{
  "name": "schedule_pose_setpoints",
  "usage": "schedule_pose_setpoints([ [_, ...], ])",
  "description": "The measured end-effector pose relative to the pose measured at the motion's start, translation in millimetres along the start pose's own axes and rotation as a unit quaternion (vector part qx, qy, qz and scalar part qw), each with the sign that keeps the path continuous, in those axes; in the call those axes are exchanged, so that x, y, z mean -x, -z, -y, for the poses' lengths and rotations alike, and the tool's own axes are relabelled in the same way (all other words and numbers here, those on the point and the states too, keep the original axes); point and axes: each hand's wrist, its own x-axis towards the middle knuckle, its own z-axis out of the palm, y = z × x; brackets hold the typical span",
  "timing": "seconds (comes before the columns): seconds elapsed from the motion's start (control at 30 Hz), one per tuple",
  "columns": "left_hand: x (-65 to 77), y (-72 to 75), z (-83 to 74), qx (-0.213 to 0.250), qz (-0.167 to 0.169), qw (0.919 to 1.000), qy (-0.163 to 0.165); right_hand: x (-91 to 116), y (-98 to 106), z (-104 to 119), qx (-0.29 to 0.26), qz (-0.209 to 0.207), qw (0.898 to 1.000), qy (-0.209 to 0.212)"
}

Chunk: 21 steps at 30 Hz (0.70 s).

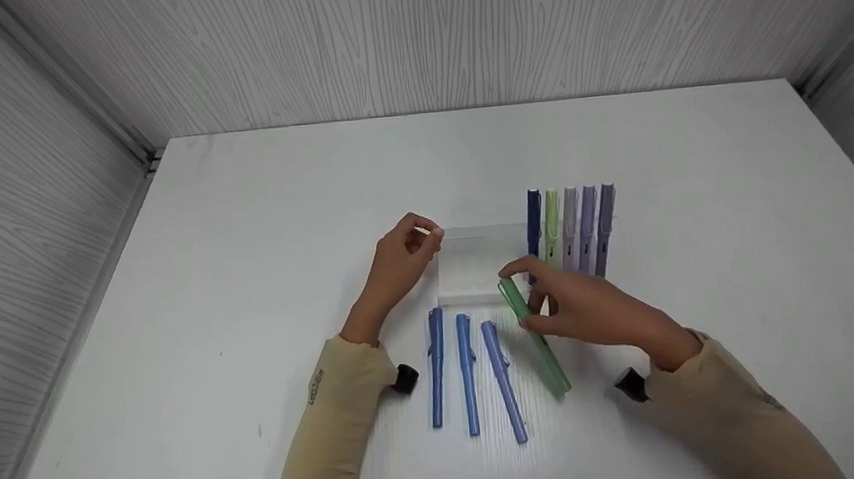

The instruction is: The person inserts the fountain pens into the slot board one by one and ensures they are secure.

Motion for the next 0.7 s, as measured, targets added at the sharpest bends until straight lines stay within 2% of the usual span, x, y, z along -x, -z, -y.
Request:
schedule_pose_setpoints([
  [0.37, 0.9, 0.7, -0.6, 0.002, 0.0, 1.0, 0.008, 2.1, 7.1, 4.1, -0.046, -0.033, 0.998, -0.002],
  [0.7, 0.0, 0.4, -0.8, -0.004, 0.0, 1.0, 0.007, 3.0, 12.8, 3.6, -0.064, -0.072, 0.994, 0.048],
])
